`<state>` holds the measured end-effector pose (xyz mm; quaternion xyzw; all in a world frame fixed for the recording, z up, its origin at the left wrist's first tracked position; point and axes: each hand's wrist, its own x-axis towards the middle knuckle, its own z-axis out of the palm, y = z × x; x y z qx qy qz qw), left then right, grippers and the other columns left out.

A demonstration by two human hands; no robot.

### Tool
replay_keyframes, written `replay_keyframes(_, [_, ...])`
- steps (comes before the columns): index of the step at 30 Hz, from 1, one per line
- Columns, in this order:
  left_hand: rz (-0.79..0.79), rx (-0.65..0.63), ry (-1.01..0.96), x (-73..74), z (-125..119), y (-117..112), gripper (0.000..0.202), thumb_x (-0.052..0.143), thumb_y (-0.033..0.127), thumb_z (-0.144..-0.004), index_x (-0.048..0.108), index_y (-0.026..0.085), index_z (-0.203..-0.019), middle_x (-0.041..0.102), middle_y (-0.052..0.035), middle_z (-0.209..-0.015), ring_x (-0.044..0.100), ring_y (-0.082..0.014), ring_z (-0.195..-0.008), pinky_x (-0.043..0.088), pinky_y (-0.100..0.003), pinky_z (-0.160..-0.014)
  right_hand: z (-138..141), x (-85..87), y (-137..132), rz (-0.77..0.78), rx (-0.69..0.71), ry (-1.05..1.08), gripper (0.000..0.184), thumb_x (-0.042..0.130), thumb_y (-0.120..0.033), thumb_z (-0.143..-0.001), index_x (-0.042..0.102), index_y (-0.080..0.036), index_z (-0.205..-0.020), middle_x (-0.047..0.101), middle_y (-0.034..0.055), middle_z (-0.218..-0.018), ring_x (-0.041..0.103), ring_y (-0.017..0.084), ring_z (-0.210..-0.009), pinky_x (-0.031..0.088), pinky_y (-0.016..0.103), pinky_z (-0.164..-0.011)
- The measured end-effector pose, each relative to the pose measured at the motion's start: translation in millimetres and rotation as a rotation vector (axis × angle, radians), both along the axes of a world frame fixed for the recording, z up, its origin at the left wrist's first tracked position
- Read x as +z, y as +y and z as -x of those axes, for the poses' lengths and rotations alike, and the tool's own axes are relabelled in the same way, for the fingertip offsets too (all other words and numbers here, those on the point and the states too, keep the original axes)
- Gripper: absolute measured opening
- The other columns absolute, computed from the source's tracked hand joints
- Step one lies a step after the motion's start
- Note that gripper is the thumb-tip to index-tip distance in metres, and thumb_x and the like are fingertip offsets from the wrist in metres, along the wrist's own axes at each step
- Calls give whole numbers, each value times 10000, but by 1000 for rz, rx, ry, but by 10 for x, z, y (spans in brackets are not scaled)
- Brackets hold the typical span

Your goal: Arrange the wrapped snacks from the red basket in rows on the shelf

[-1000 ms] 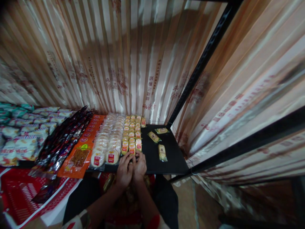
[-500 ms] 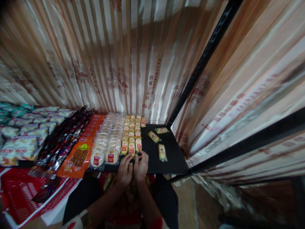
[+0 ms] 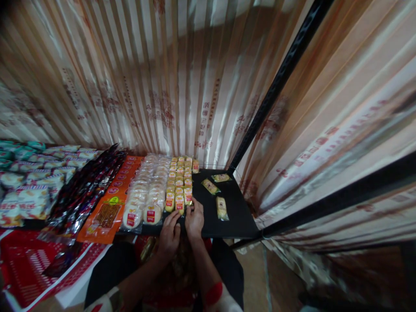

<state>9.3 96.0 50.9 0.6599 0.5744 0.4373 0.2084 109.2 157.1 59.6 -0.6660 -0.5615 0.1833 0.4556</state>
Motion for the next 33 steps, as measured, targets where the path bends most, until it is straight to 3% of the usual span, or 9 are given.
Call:
replay_keyframes(11, [-22, -17, 60, -13, -11, 19, 391, 294, 163, -842, 493, 91, -1171, 517, -134, -1234, 437, -180, -1177, 359, -407, -1013, 8, -58, 6, 9, 14, -41, 392, 395, -262, -762, 560, -134, -1094, 543, 123, -1021, 548, 164, -755, 465, 326, -763])
replay_keyframes(19, [-16, -26, 73, -28, 9, -5, 402, 326, 154, -809, 501, 109, -1168, 518, -124, -1235, 442, -196, -1168, 369, -413, -998, -15, -126, -53, -93, 3, -58, 346, 385, -277, -790, 605, -144, -1022, 509, 131, -1067, 500, 194, -981, 431, 340, -855])
replay_keyframes(33, [-14, 11, 76, 48, 41, -181, 418, 353, 79, -710, 559, 104, -1073, 532, -123, -1187, 461, -195, -1119, 375, -373, -984, 113, -24, -530, -85, 63, -7, 309, 365, -261, -811, 617, -160, -959, 567, 119, -1014, 541, 188, -937, 450, 346, -842])
